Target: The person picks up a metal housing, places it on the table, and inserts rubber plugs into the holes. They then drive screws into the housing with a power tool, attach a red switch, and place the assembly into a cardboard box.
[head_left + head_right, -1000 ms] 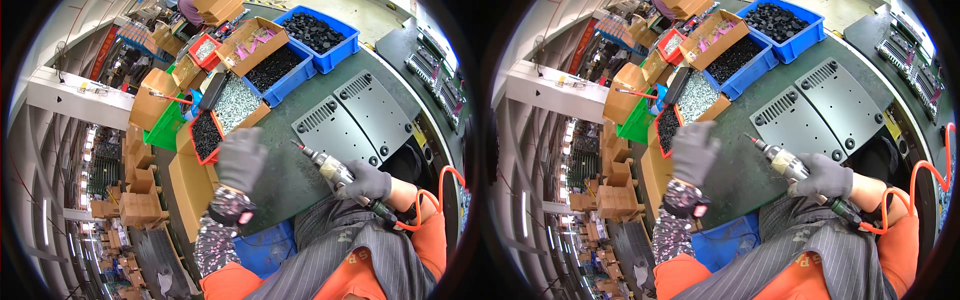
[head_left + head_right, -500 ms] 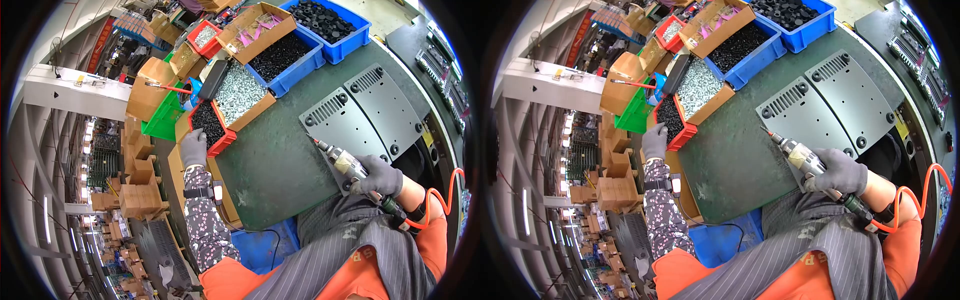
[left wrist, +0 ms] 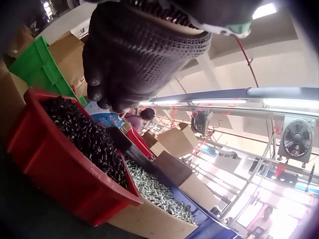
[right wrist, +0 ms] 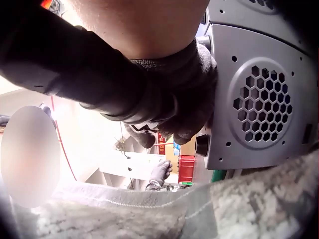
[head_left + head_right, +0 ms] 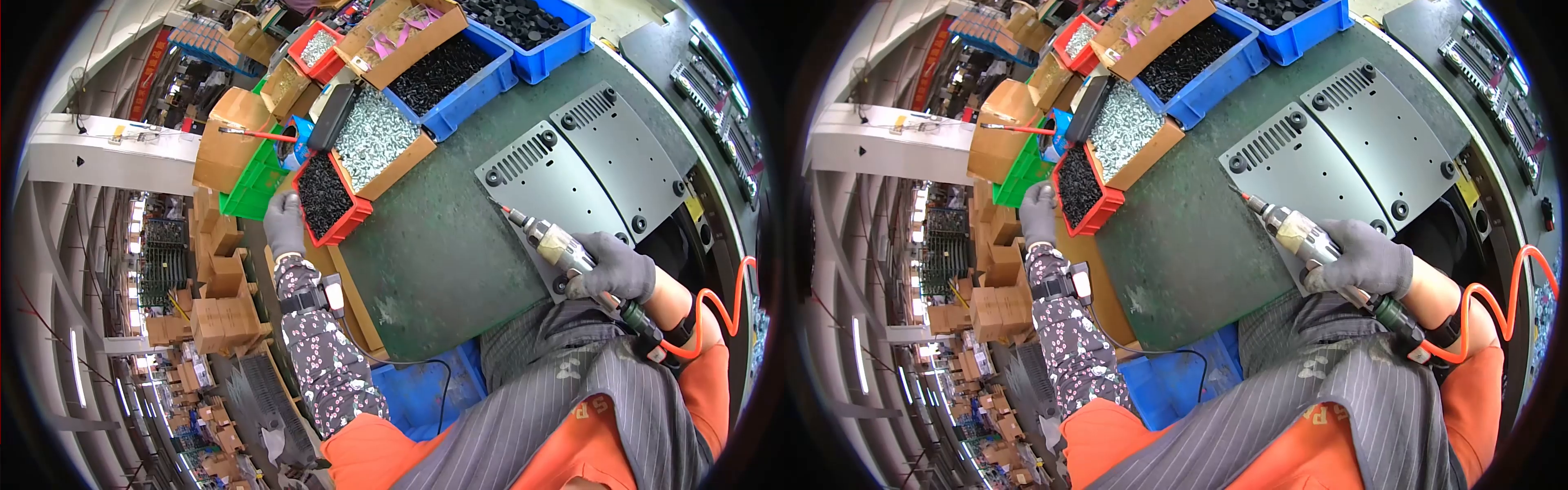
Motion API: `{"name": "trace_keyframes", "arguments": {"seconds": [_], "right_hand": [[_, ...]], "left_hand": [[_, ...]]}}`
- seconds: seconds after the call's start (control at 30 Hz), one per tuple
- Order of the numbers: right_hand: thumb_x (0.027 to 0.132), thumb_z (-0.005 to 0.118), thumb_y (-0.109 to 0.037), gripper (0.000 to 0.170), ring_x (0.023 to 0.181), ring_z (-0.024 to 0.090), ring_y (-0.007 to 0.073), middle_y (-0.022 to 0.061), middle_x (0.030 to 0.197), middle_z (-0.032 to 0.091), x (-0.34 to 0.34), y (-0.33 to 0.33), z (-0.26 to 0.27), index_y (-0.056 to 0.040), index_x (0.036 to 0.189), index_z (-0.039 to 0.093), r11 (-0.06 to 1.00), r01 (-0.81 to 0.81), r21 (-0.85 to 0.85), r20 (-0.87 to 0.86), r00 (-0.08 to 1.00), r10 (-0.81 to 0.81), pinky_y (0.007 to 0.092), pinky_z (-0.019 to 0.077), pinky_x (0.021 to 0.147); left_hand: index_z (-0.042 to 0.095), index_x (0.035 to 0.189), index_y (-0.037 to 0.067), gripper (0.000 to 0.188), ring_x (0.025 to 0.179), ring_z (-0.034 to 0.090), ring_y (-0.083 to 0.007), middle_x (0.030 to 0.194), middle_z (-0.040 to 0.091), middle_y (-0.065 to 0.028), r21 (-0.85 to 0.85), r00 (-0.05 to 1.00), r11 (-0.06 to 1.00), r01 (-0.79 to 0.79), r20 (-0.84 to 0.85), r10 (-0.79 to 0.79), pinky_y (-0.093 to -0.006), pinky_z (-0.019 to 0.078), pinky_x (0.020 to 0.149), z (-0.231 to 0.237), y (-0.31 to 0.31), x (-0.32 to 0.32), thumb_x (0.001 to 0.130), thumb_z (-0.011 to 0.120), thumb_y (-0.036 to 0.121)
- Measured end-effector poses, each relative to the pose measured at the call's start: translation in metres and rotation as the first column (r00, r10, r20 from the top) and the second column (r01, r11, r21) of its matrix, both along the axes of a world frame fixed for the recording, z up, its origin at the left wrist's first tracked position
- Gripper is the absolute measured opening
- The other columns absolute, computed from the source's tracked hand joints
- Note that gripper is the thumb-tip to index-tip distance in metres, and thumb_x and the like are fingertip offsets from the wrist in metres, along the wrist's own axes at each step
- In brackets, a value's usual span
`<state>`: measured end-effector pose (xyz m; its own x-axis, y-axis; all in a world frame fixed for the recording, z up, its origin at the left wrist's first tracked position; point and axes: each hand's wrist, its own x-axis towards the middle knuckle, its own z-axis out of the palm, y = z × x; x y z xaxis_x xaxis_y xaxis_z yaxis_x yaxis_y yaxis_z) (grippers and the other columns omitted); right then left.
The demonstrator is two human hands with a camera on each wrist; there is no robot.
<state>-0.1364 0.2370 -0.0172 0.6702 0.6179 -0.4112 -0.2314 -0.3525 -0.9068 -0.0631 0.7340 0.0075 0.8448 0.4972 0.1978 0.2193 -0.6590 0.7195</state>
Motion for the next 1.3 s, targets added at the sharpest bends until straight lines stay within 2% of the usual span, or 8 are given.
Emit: {"name": "trace_keyframes", "arguments": {"seconds": [0.07,0.2,0.27,0.43,0.53,0.87,1.23,1.3], "right_hand": [[0.065,0.073,-0.019,0.044,0.072,0.057,0.0131,0.0064,0.080,0.061,-0.002,0.001,-0.003,0.0024,0.101,0.058,0.999,0.036,0.024,0.026,0.999,-0.037,0.0282,0.0471,0.069],[0.065,0.071,-0.020,0.043,0.070,0.057,0.0138,0.0072,0.076,0.062,-0.005,0.001,-0.002,0.0026,0.099,0.058,0.999,0.036,0.006,0.076,0.996,-0.036,0.0290,0.0471,0.067],[0.065,0.071,-0.021,0.042,0.068,0.057,0.0140,0.0076,0.074,0.061,-0.006,0.001,-0.002,0.0023,0.098,0.058,0.999,0.036,0.004,0.086,0.996,-0.036,0.0291,0.0469,0.066],[0.066,0.072,-0.020,0.039,0.068,0.056,0.0119,0.0046,0.076,0.061,-0.010,-0.006,-0.005,0.0014,0.096,0.058,0.995,0.050,0.092,0.086,0.995,-0.057,0.0282,0.0462,0.064],[0.067,0.073,-0.015,0.043,0.070,0.053,0.0064,0.0004,0.078,0.060,-0.022,-0.024,0.015,-0.0004,0.105,0.058,0.982,0.069,0.175,-0.071,0.996,-0.057,0.0247,0.0454,0.062],[0.064,0.071,-0.017,0.060,0.073,0.058,0.0118,0.0043,0.079,0.059,-0.074,-0.106,0.021,0.0034,0.117,0.052,0.988,0.050,0.143,0.079,0.995,-0.061,0.0271,0.0487,0.067],[0.064,0.074,-0.017,0.056,0.074,0.062,0.0133,0.0063,0.082,0.063,-0.115,-0.141,0.023,0.0023,0.111,0.052,0.972,0.176,0.157,-0.059,0.984,-0.168,0.0273,0.0514,0.069],[0.064,0.074,-0.017,0.054,0.074,0.062,0.0134,0.0065,0.083,0.064,-0.119,-0.146,0.020,0.0022,0.109,0.053,0.964,0.197,0.180,-0.091,0.979,-0.183,0.0273,0.0513,0.068]], "left_hand": [[0.061,0.101,0.004,0.017,0.058,0.049,-0.0062,0.077,0.059,-0.0002,-0.223,0.998,0.973,-0.059,0.021,0.065,-0.0215,0.0407,0.046,-0.002,-0.002,0.000,0.090,0.057,0.016],[0.057,0.097,0.009,0.013,0.058,0.050,-0.0074,0.078,0.058,-0.0003,-0.719,0.981,0.687,-0.107,0.038,0.192,-0.0192,0.0378,0.042,-0.004,0.013,0.002,0.093,0.052,0.020],[0.057,0.097,0.011,0.013,0.060,0.051,-0.0085,0.080,0.058,-0.0006,-0.951,0.982,0.304,0.057,0.109,0.155,-0.0207,0.0388,0.043,-0.005,0.016,-0.001,0.094,0.049,0.020],[0.057,0.110,0.007,0.021,0.078,0.055,-0.0140,0.091,0.061,-0.0046,-0.958,0.961,-0.146,0.246,0.261,-0.095,-0.0250,0.0474,0.064,-0.005,-0.068,-0.019,0.095,0.044,0.014],[0.054,0.119,0.005,0.027,0.085,0.058,-0.0157,0.099,0.061,-0.0078,-0.943,0.929,-0.270,0.194,0.265,-0.258,-0.0268,0.0505,0.070,-0.013,-0.152,-0.046,0.094,0.044,0.007],[0.056,0.114,0.005,0.025,0.074,0.046,-0.0097,0.092,0.059,-0.0037,-0.962,0.783,-0.222,0.159,0.260,-0.565,-0.0198,0.0400,0.058,-0.053,-0.299,-0.090,0.091,0.057,0.014],[0.057,0.112,0.000,0.024,0.064,0.049,-0.0085,0.084,0.059,-0.0052,-0.938,0.693,-0.340,0.058,0.283,-0.663,-0.0185,0.0382,0.049,-0.049,-0.360,-0.091,0.091,0.056,0.012],[0.057,0.108,-0.003,0.030,0.053,0.042,-0.0054,0.073,0.058,-0.0028,-0.977,0.729,0.053,0.204,0.116,-0.675,-0.0171,0.0317,0.043,-0.039,-0.371,-0.097,0.093,0.055,0.022]]}}
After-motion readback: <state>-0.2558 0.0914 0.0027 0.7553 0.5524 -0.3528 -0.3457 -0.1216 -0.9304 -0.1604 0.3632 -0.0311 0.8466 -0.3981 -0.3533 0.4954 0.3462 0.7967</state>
